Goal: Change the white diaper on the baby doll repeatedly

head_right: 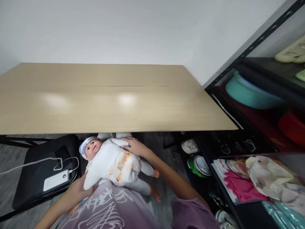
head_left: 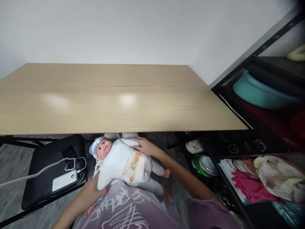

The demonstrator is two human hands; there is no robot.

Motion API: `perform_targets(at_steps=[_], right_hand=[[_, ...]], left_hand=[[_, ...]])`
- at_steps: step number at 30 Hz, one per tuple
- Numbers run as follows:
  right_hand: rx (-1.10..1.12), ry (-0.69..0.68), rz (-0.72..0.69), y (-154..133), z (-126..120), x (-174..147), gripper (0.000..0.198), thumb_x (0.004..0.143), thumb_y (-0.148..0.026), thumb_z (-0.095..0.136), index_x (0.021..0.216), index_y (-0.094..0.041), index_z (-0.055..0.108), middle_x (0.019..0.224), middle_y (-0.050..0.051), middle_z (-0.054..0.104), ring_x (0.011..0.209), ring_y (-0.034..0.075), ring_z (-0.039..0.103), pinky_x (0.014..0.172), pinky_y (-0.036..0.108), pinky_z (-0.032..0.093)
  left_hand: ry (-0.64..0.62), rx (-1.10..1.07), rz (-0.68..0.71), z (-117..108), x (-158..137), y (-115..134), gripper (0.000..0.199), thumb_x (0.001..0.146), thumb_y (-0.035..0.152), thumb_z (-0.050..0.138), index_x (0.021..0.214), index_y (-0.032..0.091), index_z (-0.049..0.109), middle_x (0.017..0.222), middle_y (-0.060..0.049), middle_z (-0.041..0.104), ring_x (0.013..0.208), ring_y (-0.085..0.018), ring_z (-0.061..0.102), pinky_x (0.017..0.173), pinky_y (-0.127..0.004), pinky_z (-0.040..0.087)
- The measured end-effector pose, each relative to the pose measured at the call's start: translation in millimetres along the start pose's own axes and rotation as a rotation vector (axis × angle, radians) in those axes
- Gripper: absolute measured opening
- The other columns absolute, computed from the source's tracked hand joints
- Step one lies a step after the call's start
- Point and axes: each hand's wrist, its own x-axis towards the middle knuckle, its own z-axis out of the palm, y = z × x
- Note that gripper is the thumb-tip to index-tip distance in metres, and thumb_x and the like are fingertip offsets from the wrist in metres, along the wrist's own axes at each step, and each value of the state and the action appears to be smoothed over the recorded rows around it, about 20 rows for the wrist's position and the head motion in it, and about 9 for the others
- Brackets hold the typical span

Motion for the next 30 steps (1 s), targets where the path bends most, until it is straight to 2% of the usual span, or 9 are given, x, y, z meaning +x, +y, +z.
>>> perform_targets(at_steps=[3, 5, 8, 11, 14, 19, 26, 28, 30], right_hand=[[-0.023, -0.026, 0.059, 29.1, 17.2, 5.2, 0.038, 0.103, -0.040, 0.082, 0.137, -0.025, 0.086, 0.137, 0.014, 0.083, 0.133, 0.035, 0.075, 0.122, 0.055, 0.059], [0.000, 0.029, 0.046, 37.9, 19.2, -3.9, 0.031, 0.106, -0.044, 0.077, 0.128, -0.025, 0.087, 0.132, 0.013, 0.082, 0.131, 0.033, 0.074, 0.123, 0.055, 0.057], [0.110, 0.117, 0.016, 33.8, 12.1, -27.8, 0.036, 0.114, -0.054, 0.064, 0.118, -0.027, 0.087, 0.133, 0.012, 0.080, 0.132, 0.029, 0.073, 0.125, 0.051, 0.055], [0.205, 0.047, 0.058, 17.8, 3.6, -48.1, 0.037, 0.113, -0.060, 0.064, 0.119, -0.030, 0.086, 0.126, 0.007, 0.085, 0.123, 0.029, 0.077, 0.117, 0.049, 0.058], [0.223, 0.037, 0.126, 4.7, 2.3, -53.8, 0.034, 0.108, -0.058, 0.073, 0.116, -0.029, 0.087, 0.118, 0.005, 0.088, 0.113, 0.030, 0.079, 0.109, 0.047, 0.060], [0.185, 0.098, 0.127, 16.7, 18.1, -35.4, 0.032, 0.106, -0.056, 0.070, 0.098, -0.029, 0.085, 0.101, 0.002, 0.088, 0.102, 0.027, 0.079, 0.100, 0.043, 0.059], [0.144, 0.282, 0.251, 65.5, 37.6, -13.3, 0.036, 0.104, -0.053, 0.064, 0.084, -0.024, 0.073, 0.088, 0.010, 0.083, 0.082, 0.026, 0.077, 0.085, 0.041, 0.062], [0.148, 0.302, 0.245, 62.1, 35.2, -16.2, 0.033, 0.106, -0.052, 0.064, 0.096, -0.023, 0.077, 0.098, 0.011, 0.085, 0.091, 0.027, 0.079, 0.090, 0.044, 0.064], [0.166, 0.296, 0.168, 46.6, 31.0, -20.5, 0.032, 0.111, -0.049, 0.062, 0.115, -0.024, 0.080, 0.120, 0.012, 0.085, 0.112, 0.027, 0.080, 0.107, 0.046, 0.063]], left_hand=[[-0.143, 0.121, -0.158, -11.5, 2.8, 8.0, 0.067, 0.092, 0.064, 0.065, 0.147, 0.026, 0.068, 0.090, -0.005, 0.085, 0.071, -0.036, 0.083, 0.075, -0.042, 0.063], [-0.164, 0.274, -0.189, -18.4, 3.2, 9.7, 0.067, 0.095, 0.065, 0.062, 0.145, 0.021, 0.069, 0.079, -0.006, 0.080, 0.075, -0.039, 0.084, 0.078, -0.043, 0.063], [0.052, 0.534, -0.099, -22.6, 0.7, 8.7, 0.071, 0.090, 0.057, 0.072, 0.146, 0.015, 0.071, 0.114, -0.020, 0.085, 0.125, -0.049, 0.080, 0.108, -0.055, 0.061], [0.255, 0.625, 0.032, -20.5, -0.3, 18.9, 0.090, 0.085, 0.053, 0.085, 0.162, 0.010, 0.063, 0.152, -0.030, 0.073, 0.143, -0.054, 0.068, 0.117, -0.065, 0.056], [0.233, 0.497, 0.283, -16.6, 11.6, 49.7, 0.086, 0.096, 0.056, 0.084, 0.169, 0.018, 0.058, 0.164, -0.025, 0.067, 0.150, -0.050, 0.063, 0.124, -0.065, 0.054], [0.041, 0.254, 0.668, -5.1, 61.9, 93.5, 0.044, 0.119, 0.051, 0.060, 0.159, 0.035, 0.068, 0.158, -0.010, 0.072, 0.144, -0.034, 0.066, 0.125, -0.052, 0.052], [0.101, 0.176, 0.732, 12.6, 98.9, 81.1, 0.024, 0.118, 0.048, 0.068, 0.123, 0.027, 0.079, 0.132, -0.008, 0.078, 0.123, -0.030, 0.067, 0.112, -0.048, 0.049], [0.141, 0.118, 0.727, 15.9, 97.9, 80.8, 0.023, 0.119, 0.046, 0.066, 0.118, 0.026, 0.079, 0.128, -0.008, 0.078, 0.121, -0.029, 0.067, 0.111, -0.046, 0.049], [0.176, 0.070, 0.730, 18.1, 93.2, 81.4, 0.022, 0.120, 0.043, 0.064, 0.119, 0.025, 0.077, 0.131, -0.008, 0.078, 0.125, -0.029, 0.066, 0.113, -0.045, 0.048]])
